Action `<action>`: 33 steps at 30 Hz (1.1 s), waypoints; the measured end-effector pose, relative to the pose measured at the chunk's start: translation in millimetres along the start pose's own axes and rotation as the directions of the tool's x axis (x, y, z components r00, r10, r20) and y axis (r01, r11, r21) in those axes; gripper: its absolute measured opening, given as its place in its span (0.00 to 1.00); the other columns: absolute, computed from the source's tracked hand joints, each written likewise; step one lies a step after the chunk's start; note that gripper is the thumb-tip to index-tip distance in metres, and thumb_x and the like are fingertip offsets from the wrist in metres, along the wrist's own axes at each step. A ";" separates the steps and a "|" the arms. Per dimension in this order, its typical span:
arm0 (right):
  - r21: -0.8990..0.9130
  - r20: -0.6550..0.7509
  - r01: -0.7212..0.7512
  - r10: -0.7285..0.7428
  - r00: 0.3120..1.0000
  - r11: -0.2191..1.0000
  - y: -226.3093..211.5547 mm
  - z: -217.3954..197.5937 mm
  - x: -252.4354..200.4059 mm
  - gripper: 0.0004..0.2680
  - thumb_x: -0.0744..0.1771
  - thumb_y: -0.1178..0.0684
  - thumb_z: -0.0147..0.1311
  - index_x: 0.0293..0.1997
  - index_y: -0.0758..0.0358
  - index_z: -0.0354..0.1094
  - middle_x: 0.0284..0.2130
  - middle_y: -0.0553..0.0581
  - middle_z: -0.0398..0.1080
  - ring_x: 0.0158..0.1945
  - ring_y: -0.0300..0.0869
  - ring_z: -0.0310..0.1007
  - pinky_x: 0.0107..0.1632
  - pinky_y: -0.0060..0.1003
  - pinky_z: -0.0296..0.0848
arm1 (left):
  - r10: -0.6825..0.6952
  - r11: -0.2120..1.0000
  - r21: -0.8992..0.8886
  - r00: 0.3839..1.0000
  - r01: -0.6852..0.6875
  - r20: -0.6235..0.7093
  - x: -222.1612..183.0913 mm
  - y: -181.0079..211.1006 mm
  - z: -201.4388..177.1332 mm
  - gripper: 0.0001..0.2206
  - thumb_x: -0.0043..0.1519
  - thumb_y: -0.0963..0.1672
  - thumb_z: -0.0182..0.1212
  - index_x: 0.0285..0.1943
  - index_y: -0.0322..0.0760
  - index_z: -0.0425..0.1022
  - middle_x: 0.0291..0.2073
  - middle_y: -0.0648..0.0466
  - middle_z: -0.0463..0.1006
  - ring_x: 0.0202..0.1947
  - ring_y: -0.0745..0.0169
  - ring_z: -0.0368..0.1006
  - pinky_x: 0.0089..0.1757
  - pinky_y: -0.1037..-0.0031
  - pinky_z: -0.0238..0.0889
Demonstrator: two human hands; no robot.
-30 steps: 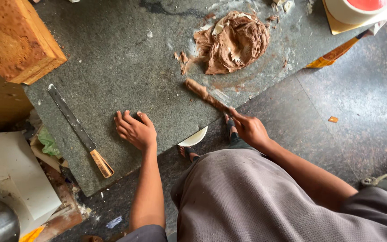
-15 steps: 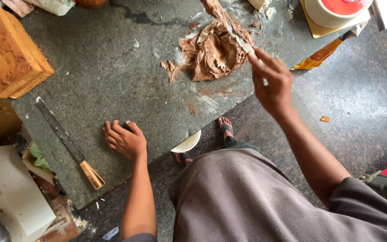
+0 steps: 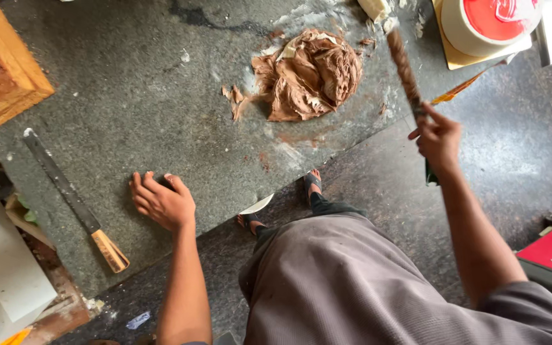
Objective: The person mixes chocolate powder and milk into white frosting on a stone counter using a long serrated knife and a smaller spreading knife.
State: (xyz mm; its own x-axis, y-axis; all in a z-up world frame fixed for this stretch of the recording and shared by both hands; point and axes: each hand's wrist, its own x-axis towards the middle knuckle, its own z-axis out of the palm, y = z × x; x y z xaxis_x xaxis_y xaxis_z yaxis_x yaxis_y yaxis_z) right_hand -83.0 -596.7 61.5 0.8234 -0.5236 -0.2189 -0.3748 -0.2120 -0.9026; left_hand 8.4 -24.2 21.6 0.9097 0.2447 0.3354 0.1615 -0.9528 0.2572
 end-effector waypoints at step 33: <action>-0.582 0.289 0.313 -0.169 0.942 0.750 -54.5 113.4 39.1 0.09 0.69 0.47 0.60 0.52 0.54 0.79 0.21 0.54 0.72 0.22 0.41 0.72 0.24 0.43 0.68 | -0.007 0.996 -0.085 0.999 0.004 -0.035 -3.6 -6.8 3.7 0.18 0.73 0.50 0.51 0.64 0.34 0.66 0.71 0.39 0.61 0.72 0.36 0.56 0.65 0.45 0.50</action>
State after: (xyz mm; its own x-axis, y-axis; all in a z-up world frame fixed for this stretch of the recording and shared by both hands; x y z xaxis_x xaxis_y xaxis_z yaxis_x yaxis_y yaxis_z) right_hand 18.0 -512.1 60.1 0.9623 -0.2194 -0.1611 -0.2718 -0.8033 -0.5300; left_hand 5.5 -19.3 15.3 0.8947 0.2571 0.3653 0.1316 -0.9331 0.3345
